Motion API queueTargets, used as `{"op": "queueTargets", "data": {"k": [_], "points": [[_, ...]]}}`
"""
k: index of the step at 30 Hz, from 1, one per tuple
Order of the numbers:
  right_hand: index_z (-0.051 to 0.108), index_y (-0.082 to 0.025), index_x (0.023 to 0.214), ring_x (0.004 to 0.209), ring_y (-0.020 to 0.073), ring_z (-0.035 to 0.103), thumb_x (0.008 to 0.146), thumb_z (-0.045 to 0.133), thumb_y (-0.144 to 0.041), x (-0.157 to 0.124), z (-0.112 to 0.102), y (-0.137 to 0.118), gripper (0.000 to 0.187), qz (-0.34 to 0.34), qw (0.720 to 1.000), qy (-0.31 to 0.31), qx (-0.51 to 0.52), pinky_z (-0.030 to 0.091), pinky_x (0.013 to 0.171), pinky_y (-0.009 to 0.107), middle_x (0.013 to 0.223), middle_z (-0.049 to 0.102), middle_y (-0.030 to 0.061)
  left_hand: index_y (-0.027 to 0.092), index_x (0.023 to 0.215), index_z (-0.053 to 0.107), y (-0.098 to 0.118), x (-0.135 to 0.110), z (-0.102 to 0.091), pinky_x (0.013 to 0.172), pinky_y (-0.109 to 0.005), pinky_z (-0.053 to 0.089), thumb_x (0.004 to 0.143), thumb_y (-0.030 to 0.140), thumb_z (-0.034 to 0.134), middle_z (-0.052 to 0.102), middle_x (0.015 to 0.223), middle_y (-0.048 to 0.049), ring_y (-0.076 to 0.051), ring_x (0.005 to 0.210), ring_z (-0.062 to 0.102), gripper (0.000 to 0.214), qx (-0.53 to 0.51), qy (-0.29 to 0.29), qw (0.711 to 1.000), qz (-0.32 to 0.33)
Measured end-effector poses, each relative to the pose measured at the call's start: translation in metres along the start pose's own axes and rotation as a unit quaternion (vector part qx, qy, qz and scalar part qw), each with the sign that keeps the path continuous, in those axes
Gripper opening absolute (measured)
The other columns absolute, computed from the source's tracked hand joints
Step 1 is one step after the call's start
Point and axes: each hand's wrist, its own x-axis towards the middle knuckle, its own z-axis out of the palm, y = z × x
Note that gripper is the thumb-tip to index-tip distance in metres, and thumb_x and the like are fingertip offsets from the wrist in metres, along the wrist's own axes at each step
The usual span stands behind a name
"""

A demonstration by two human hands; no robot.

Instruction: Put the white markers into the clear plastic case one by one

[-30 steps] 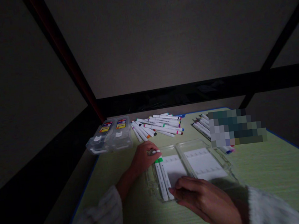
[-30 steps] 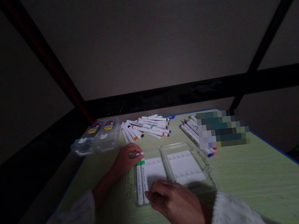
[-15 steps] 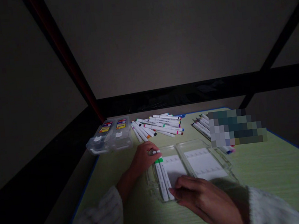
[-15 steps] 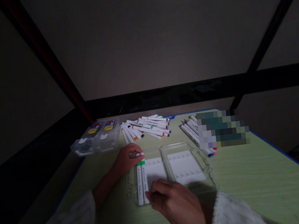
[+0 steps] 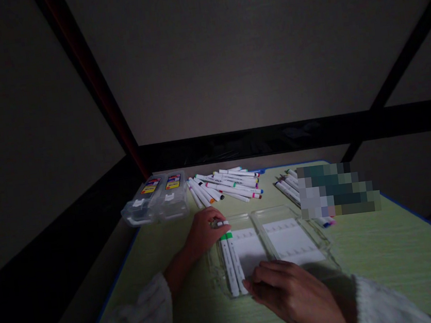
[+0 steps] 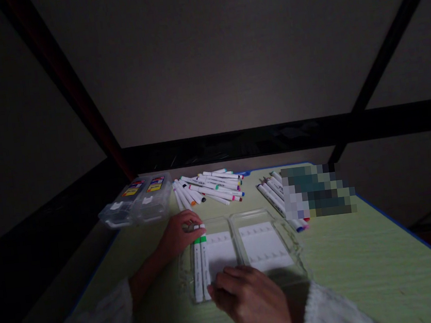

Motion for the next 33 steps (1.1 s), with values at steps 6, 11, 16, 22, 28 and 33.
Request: {"op": "queueTargets", "data": {"k": [6, 11, 16, 22, 28, 33], "points": [[0.055, -0.018, 0.063, 0.053, 0.0115, 0.048, 0.091, 0.03, -0.02, 0.0, -0.0015, 0.0004, 0.038, -0.004, 1.0, 0.008, -0.011, 0.032, 0.049, 0.027, 0.057, 0.052, -0.0019, 0.014, 0.055, 0.054, -0.0029, 0.0, 0.0014, 0.06, -0.023, 0.041, 0.056, 0.013, 0.065, 0.06, 0.065, -0.0014, -0.011, 0.062, 0.054, 0.01, -0.026, 0.001, 1.0, 0.006], [0.053, -0.019, 0.06, 0.052, 0.011, 0.049, 0.087, 0.041, -0.021, -0.0004, -0.0021, 0.0013, 0.03, 0.016, 1.0, -0.004, -0.018, 0.031, 0.048, 0.027, 0.056, 0.052, -0.0035, 0.014, 0.052, 0.05, -0.003, 0.0008, 0.002, 0.06, -0.022, 0.041, 0.055, 0.012, 0.065, 0.059, 0.064, -0.0006, -0.01, 0.061, 0.053, 0.016, -0.04, 0.002, 0.999, 0.005], [0.055, -0.019, 0.063, 0.055, 0.011, 0.049, 0.082, 0.049, -0.021, -0.0009, -0.005, 0.0025, 0.02, 0.001, 0.999, -0.023, -0.022, 0.032, 0.049, 0.026, 0.059, 0.054, -0.004, 0.013, 0.052, 0.05, -0.003, 0.002, 0.0022, 0.059, -0.021, 0.04, 0.055, 0.012, 0.064, 0.059, 0.065, -0.0005, -0.009, 0.061, 0.053, 0.014, -0.042, -0.007, 0.999, -0.001], [0.053, -0.019, 0.06, 0.054, 0.0104, 0.048, 0.08, 0.052, -0.021, -0.0037, -0.0017, 0.0016, 0.02, 0.019, 1.0, -0.005, -0.014, 0.031, 0.049, 0.026, 0.057, 0.052, -0.0047, 0.013, 0.052, 0.051, -0.0017, 0.0015, 0.0006, 0.061, -0.022, 0.042, 0.057, 0.012, 0.063, 0.059, 0.066, -0.0017, -0.01, 0.062, 0.054, 0.012, -0.049, -0.01, 0.999, 0.0], [0.053, -0.019, 0.058, 0.054, 0.0106, 0.049, 0.077, 0.055, -0.021, -0.0032, 0.0006, 0.0022, 0.019, 0.017, 1.0, 0.01, -0.012, 0.03, 0.048, 0.025, 0.058, 0.053, -0.0045, 0.012, 0.053, 0.054, -0.0001, 0.0018, -0.0009, 0.061, -0.022, 0.042, 0.056, 0.013, 0.064, 0.06, 0.067, -0.0025, -0.011, 0.062, 0.054, 0.01, -0.053, -0.024, 0.998, -0.025], [0.055, -0.019, 0.062, 0.054, 0.0105, 0.05, 0.077, 0.056, -0.02, -0.0021, -0.0025, 0.0031, 0.015, 0.016, 0.999, -0.025, -0.014, 0.033, 0.05, 0.024, 0.058, 0.054, -0.0045, 0.012, 0.053, 0.055, -0.0033, 0.0011, 0.0003, 0.06, -0.022, 0.041, 0.056, 0.013, 0.064, 0.06, 0.067, -0.0029, -0.011, 0.062, 0.054, 0.01, -0.057, -0.024, 0.998, -0.022]]}}
